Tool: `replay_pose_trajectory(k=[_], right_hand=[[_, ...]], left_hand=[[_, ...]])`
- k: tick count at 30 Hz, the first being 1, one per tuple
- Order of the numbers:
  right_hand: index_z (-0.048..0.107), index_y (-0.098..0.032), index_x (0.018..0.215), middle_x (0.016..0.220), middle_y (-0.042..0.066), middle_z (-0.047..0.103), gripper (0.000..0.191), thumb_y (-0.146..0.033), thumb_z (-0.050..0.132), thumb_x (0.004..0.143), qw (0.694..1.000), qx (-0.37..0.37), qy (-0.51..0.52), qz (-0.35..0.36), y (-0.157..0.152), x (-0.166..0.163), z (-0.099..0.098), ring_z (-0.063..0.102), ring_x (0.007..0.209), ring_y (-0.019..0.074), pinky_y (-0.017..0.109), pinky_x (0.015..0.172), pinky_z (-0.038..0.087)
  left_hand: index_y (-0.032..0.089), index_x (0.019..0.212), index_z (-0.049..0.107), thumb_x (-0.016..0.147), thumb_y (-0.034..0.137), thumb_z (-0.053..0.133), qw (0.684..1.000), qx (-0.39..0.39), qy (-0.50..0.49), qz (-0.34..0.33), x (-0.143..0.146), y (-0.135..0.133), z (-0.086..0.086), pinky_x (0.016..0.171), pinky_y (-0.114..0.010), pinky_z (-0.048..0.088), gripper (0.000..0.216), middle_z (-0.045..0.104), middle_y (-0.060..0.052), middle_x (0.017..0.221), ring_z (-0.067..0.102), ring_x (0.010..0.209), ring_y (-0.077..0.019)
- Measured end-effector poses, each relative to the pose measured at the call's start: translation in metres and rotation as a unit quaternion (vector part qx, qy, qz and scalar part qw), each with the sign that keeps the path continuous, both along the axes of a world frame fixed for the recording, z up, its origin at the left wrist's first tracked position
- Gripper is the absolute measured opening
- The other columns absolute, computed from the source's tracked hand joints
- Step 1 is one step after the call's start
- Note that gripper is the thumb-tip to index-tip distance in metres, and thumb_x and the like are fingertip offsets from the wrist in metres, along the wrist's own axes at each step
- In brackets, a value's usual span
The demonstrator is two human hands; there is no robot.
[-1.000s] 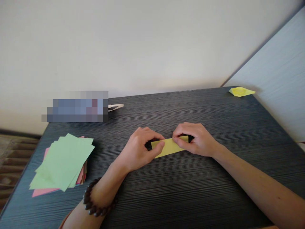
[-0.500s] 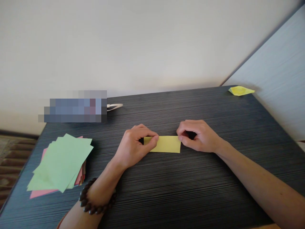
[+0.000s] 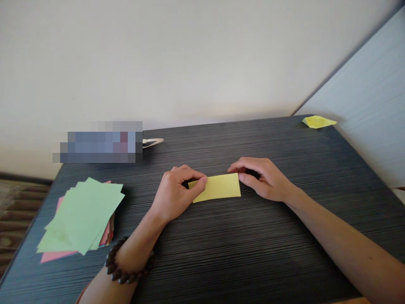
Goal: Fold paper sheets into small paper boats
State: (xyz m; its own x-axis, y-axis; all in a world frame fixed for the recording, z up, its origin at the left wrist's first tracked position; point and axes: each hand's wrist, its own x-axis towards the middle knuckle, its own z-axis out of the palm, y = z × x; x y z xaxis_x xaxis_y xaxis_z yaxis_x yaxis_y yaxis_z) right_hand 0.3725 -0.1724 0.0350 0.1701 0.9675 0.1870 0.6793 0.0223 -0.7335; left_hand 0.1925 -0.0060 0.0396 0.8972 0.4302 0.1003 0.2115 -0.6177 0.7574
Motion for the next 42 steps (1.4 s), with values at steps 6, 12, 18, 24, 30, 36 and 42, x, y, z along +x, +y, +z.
replay_pose_trajectory(k=[6, 12, 18, 24, 30, 36, 42], right_hand=[[0.062, -0.017, 0.09, 0.072, 0.0, 0.063, 0.021, -0.037, 0.055, 0.085, 0.998, -0.023, -0.031, -0.058, 0.004, -0.01, -0.001, 0.055, 0.066, 0.0132, 0.029, 0.068, 0.038], [0.064, -0.02, 0.082, 0.067, -0.003, 0.061, 0.012, -0.032, 0.062, 0.082, 0.99, -0.024, -0.074, -0.119, 0.008, -0.014, -0.011, 0.052, 0.06, 0.0112, 0.027, 0.065, 0.037], [0.065, -0.02, 0.088, 0.079, 0.002, 0.064, 0.011, -0.027, 0.061, 0.082, 0.982, 0.013, -0.15, -0.11, 0.006, -0.02, -0.015, 0.054, 0.075, 0.0163, 0.032, 0.071, 0.039], [0.063, -0.021, 0.111, 0.093, 0.005, 0.064, 0.026, -0.019, 0.055, 0.086, 0.966, 0.072, -0.245, -0.029, -0.01, -0.023, -0.019, 0.054, 0.079, 0.0166, 0.032, 0.072, 0.042], [0.059, -0.018, 0.12, 0.095, 0.008, 0.061, 0.034, -0.015, 0.052, 0.087, 0.951, 0.046, -0.307, 0.003, -0.021, -0.023, -0.017, 0.051, 0.081, 0.0184, 0.034, 0.072, 0.043], [0.053, -0.02, 0.128, 0.096, 0.008, 0.058, 0.042, -0.012, 0.049, 0.087, 0.956, 0.005, -0.293, 0.005, -0.02, -0.026, -0.011, 0.051, 0.084, 0.0195, 0.036, 0.073, 0.044], [0.055, -0.017, 0.124, 0.093, 0.006, 0.062, 0.039, -0.014, 0.055, 0.086, 0.978, 0.03, -0.2, -0.059, -0.018, -0.039, -0.013, 0.054, 0.082, 0.017, 0.034, 0.073, 0.046]], left_hand=[[0.021, 0.075, 0.07, 0.082, 0.027, 0.057, 0.999, 0.037, 0.024, 0.002, 0.002, -0.004, 0.0, 0.079, -0.037, 0.04, 0.016, 0.07, 0.0, 0.076, 0.058, 0.076, -0.0181], [0.026, 0.106, 0.067, 0.084, 0.021, 0.055, 0.98, 0.174, -0.006, -0.093, 0.0, -0.005, -0.007, 0.084, -0.039, 0.04, 0.026, 0.06, -0.006, 0.106, 0.049, 0.095, -0.0215], [0.029, 0.11, 0.066, 0.088, 0.026, 0.053, 0.972, 0.211, 0.014, -0.102, -0.002, -0.003, -0.013, 0.086, -0.041, 0.04, 0.026, 0.058, -0.006, 0.102, 0.045, 0.096, -0.0223], [0.028, 0.115, 0.063, 0.091, 0.024, 0.049, 0.966, 0.228, -0.005, -0.121, -0.002, -0.005, -0.014, 0.085, -0.04, 0.041, 0.029, 0.058, -0.006, 0.102, 0.044, 0.097, -0.0219], [0.021, 0.116, 0.061, 0.092, 0.018, 0.045, 0.953, 0.264, -0.024, -0.144, 0.0, -0.01, -0.017, 0.085, -0.041, 0.042, 0.03, 0.058, -0.008, 0.105, 0.045, 0.1, -0.0226], [0.022, 0.114, 0.061, 0.09, 0.028, 0.051, 0.956, 0.261, -0.017, -0.132, -0.001, -0.012, -0.013, 0.086, -0.041, 0.043, 0.027, 0.058, -0.007, 0.104, 0.046, 0.101, -0.0232], [0.021, 0.109, 0.062, 0.089, 0.031, 0.053, 0.96, 0.256, 0.001, -0.118, -0.002, -0.018, -0.01, 0.084, -0.041, 0.044, 0.024, 0.058, -0.006, 0.101, 0.047, 0.098, -0.0233]])
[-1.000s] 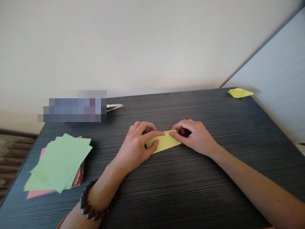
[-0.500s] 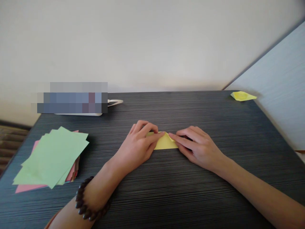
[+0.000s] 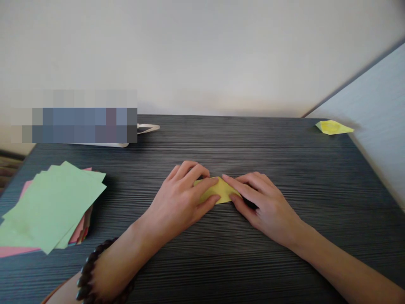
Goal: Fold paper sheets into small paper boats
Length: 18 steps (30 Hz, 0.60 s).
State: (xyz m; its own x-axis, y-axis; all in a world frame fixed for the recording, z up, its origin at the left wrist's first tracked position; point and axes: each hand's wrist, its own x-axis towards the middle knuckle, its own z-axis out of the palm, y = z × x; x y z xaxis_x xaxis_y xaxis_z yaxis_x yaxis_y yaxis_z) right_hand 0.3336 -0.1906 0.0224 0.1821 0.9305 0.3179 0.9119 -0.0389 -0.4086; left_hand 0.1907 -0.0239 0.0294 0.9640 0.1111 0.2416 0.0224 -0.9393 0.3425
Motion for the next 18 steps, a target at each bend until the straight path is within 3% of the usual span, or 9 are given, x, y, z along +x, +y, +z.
replay_pose_trajectory(k=[3, 6, 13, 18], right_hand=[[0.064, -0.017, 0.108, 0.092, 0.006, 0.066, 0.024, -0.016, 0.059, 0.084, 0.998, 0.038, 0.028, -0.043, 0.0, -0.001, 0.0, 0.057, 0.08, 0.0161, 0.033, 0.073, 0.047], [0.068, -0.019, 0.1, 0.09, 0.005, 0.067, 0.019, -0.014, 0.06, 0.083, 0.998, 0.045, 0.01, -0.043, -0.001, 0.002, 0.001, 0.057, 0.078, 0.0157, 0.032, 0.071, 0.047], [0.066, -0.019, 0.11, 0.092, 0.007, 0.066, 0.028, -0.011, 0.059, 0.083, 0.997, 0.014, -0.076, 0.025, -0.004, 0.01, 0.001, 0.056, 0.079, 0.0165, 0.033, 0.069, 0.046], [0.064, -0.018, 0.113, 0.094, 0.008, 0.065, 0.031, -0.009, 0.055, 0.085, 0.994, 0.001, -0.104, 0.034, -0.004, 0.008, 0.003, 0.055, 0.082, 0.0176, 0.034, 0.071, 0.046]], left_hand=[[0.021, 0.108, 0.062, 0.089, 0.034, 0.053, 1.0, 0.001, -0.003, 0.006, 0.0, -0.001, 0.0, 0.081, -0.04, 0.044, 0.025, 0.058, -0.006, 0.098, 0.048, 0.095, -0.0227], [0.022, 0.109, 0.062, 0.089, 0.034, 0.052, 1.0, 0.001, -0.001, -0.001, -0.001, 0.001, -0.001, 0.082, -0.039, 0.044, 0.025, 0.058, -0.006, 0.099, 0.048, 0.096, -0.0222], [0.024, 0.111, 0.062, 0.09, 0.033, 0.051, 1.0, -0.001, 0.002, -0.014, -0.002, 0.005, -0.002, 0.084, -0.04, 0.043, 0.025, 0.058, -0.005, 0.104, 0.048, 0.099, -0.0219], [0.024, 0.114, 0.06, 0.091, 0.032, 0.05, 1.0, 0.005, 0.0, -0.017, -0.001, 0.005, -0.001, 0.084, -0.04, 0.044, 0.027, 0.058, -0.004, 0.102, 0.047, 0.098, -0.022]])
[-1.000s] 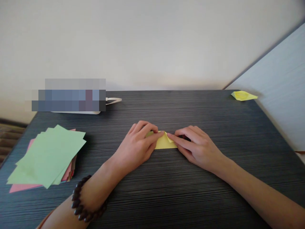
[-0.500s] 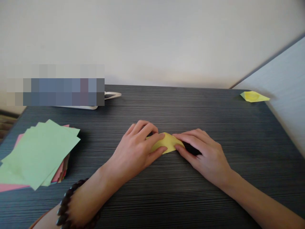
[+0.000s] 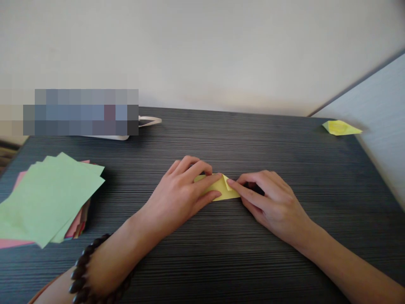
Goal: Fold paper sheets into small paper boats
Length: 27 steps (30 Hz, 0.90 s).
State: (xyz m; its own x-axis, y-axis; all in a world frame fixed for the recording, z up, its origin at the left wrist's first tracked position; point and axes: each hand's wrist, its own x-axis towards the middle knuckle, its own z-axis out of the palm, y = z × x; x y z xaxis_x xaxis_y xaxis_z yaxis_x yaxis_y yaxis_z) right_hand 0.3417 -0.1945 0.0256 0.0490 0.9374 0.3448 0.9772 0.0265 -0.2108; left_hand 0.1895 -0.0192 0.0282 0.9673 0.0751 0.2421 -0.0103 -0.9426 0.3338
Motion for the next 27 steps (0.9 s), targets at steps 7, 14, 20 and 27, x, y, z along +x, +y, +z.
replay_pose_trajectory(k=[7, 14, 20, 27], right_hand=[[0.062, -0.017, 0.117, 0.103, 0.01, 0.064, 0.034, -0.008, 0.052, 0.086, 1.0, -0.024, 0.001, 0.01, -0.0003, -0.0011, 0.0012, 0.057, 0.091, 0.0194, 0.035, 0.077, 0.046], [0.062, -0.019, 0.116, 0.103, 0.009, 0.065, 0.032, -0.01, 0.05, 0.088, 0.999, -0.025, 0.021, 0.012, -0.0002, -0.0019, 0.003, 0.057, 0.092, 0.0195, 0.036, 0.077, 0.046], [0.063, -0.017, 0.115, 0.102, 0.01, 0.065, 0.03, -0.011, 0.049, 0.089, 1.0, -0.017, 0.019, 0.012, 0.0001, -0.004, 0.0032, 0.056, 0.089, 0.0192, 0.036, 0.077, 0.045], [0.066, -0.016, 0.108, 0.1, 0.009, 0.066, 0.024, -0.013, 0.051, 0.089, 0.999, -0.011, 0.036, 0.003, 0.0005, -0.0074, 0.0055, 0.055, 0.088, 0.019, 0.035, 0.077, 0.045]], left_hand=[[0.022, 0.117, 0.059, 0.091, 0.034, 0.05, 1.0, 0.005, 0.01, 0.007, 0.0003, 0.0007, 0.0016, 0.083, -0.04, 0.045, 0.03, 0.057, -0.007, 0.103, 0.048, 0.098, -0.0225], [0.022, 0.117, 0.06, 0.091, 0.033, 0.05, 1.0, 0.007, 0.009, 0.001, 0.0005, 0.0002, 0.0019, 0.084, -0.04, 0.045, 0.03, 0.058, -0.007, 0.102, 0.048, 0.099, -0.0227], [0.025, 0.123, 0.055, 0.09, 0.032, 0.051, 1.0, 0.012, 0.002, 0.007, 0.0005, -0.0001, 0.0024, 0.083, -0.039, 0.046, 0.034, 0.059, -0.006, 0.102, 0.049, 0.096, -0.0215], [0.026, 0.115, 0.061, 0.091, 0.033, 0.05, 1.0, 0.013, 0.015, 0.004, 0.0004, -0.001, 0.0023, 0.083, -0.038, 0.045, 0.027, 0.059, -0.005, 0.101, 0.048, 0.097, -0.0214]])
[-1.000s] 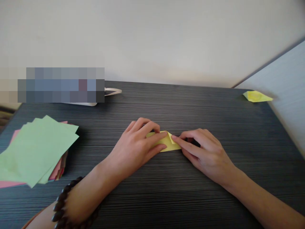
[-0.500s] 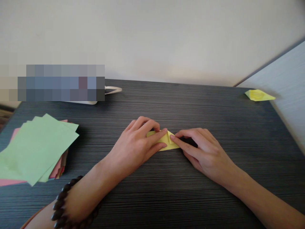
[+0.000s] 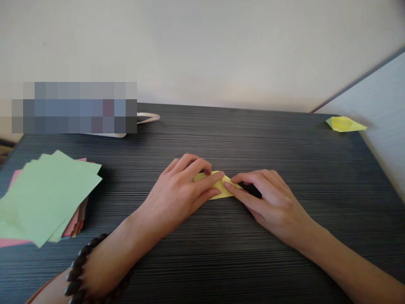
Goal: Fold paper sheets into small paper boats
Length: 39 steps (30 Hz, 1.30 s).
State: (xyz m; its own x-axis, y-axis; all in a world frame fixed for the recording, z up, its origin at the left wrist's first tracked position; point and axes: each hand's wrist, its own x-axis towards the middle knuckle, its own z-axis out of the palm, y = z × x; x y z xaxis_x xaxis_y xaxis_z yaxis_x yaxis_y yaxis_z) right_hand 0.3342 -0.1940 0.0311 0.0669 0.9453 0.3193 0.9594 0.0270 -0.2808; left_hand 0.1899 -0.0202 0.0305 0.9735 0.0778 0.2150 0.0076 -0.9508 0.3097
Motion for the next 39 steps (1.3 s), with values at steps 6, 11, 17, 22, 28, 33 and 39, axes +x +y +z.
replay_pose_trajectory(k=[6, 11, 17, 22, 28, 33, 39], right_hand=[[0.063, -0.018, 0.113, 0.102, 0.008, 0.068, 0.03, -0.009, 0.054, 0.086, 1.0, 0.021, -0.014, 0.008, -0.0021, 0.0006, -0.0018, 0.055, 0.087, 0.0183, 0.035, 0.076, 0.046], [0.066, -0.017, 0.108, 0.101, 0.008, 0.068, 0.028, -0.007, 0.057, 0.083, 0.999, 0.031, -0.012, 0.011, -0.002, 0.0019, -0.0026, 0.056, 0.086, 0.019, 0.035, 0.074, 0.048], [0.067, -0.019, 0.106, 0.098, 0.007, 0.068, 0.027, -0.009, 0.056, 0.084, 1.0, 0.019, -0.014, 0.009, -0.0012, 0.0017, -0.0022, 0.058, 0.086, 0.0187, 0.035, 0.074, 0.047], [0.067, -0.016, 0.106, 0.096, 0.008, 0.069, 0.026, -0.008, 0.056, 0.084, 1.0, 0.019, -0.015, 0.018, -0.0007, 0.0023, -0.0025, 0.058, 0.085, 0.0189, 0.035, 0.074, 0.047], [0.067, -0.019, 0.107, 0.096, 0.007, 0.069, 0.026, -0.009, 0.055, 0.085, 1.0, 0.014, -0.004, 0.021, -0.0008, 0.003, -0.0021, 0.058, 0.086, 0.0188, 0.035, 0.075, 0.048], [0.066, -0.017, 0.107, 0.096, 0.007, 0.069, 0.027, -0.008, 0.055, 0.085, 1.0, 0.013, -0.014, 0.023, -0.0003, 0.0032, -0.0009, 0.058, 0.086, 0.0183, 0.034, 0.074, 0.048], [0.065, -0.015, 0.108, 0.099, 0.006, 0.069, 0.026, -0.008, 0.056, 0.085, 0.999, 0.007, -0.02, 0.032, -0.0009, 0.0047, -0.0008, 0.056, 0.087, 0.0183, 0.035, 0.074, 0.048]], left_hand=[[0.024, 0.111, 0.062, 0.091, 0.032, 0.05, 1.0, -0.003, -0.012, -0.002, 0.001, -0.0004, 0.001, 0.083, -0.038, 0.045, 0.024, 0.059, -0.006, 0.1, 0.048, 0.096, -0.021], [0.026, 0.111, 0.062, 0.091, 0.033, 0.05, 1.0, 0.003, -0.009, 0.002, 0.0005, -0.0002, 0.0013, 0.083, -0.038, 0.045, 0.024, 0.06, -0.005, 0.1, 0.049, 0.096, -0.0212], [0.025, 0.112, 0.062, 0.09, 0.033, 0.051, 1.0, 0.007, -0.011, 0.001, -0.0004, 0.0003, -0.0002, 0.083, -0.038, 0.045, 0.025, 0.06, -0.006, 0.101, 0.049, 0.097, -0.0213], [0.027, 0.112, 0.061, 0.09, 0.033, 0.052, 1.0, 0.004, -0.006, 0.005, -0.0001, -0.0001, 0.0012, 0.082, -0.037, 0.045, 0.025, 0.059, -0.004, 0.1, 0.049, 0.096, -0.0209], [0.026, 0.112, 0.061, 0.091, 0.034, 0.051, 1.0, 0.007, -0.004, 0.005, 0.0001, -0.0004, 0.0019, 0.083, -0.038, 0.045, 0.025, 0.059, -0.005, 0.101, 0.048, 0.098, -0.0216], [0.025, 0.113, 0.061, 0.091, 0.033, 0.051, 1.0, 0.008, -0.006, 0.002, -0.0002, 0.0002, 0.0009, 0.082, -0.038, 0.045, 0.025, 0.059, -0.006, 0.101, 0.048, 0.096, -0.0214], [0.026, 0.112, 0.061, 0.091, 0.033, 0.051, 1.0, 0.007, -0.002, 0.004, 0.0009, 0.0, 0.0016, 0.081, -0.038, 0.046, 0.025, 0.06, -0.005, 0.1, 0.049, 0.096, -0.0217]])
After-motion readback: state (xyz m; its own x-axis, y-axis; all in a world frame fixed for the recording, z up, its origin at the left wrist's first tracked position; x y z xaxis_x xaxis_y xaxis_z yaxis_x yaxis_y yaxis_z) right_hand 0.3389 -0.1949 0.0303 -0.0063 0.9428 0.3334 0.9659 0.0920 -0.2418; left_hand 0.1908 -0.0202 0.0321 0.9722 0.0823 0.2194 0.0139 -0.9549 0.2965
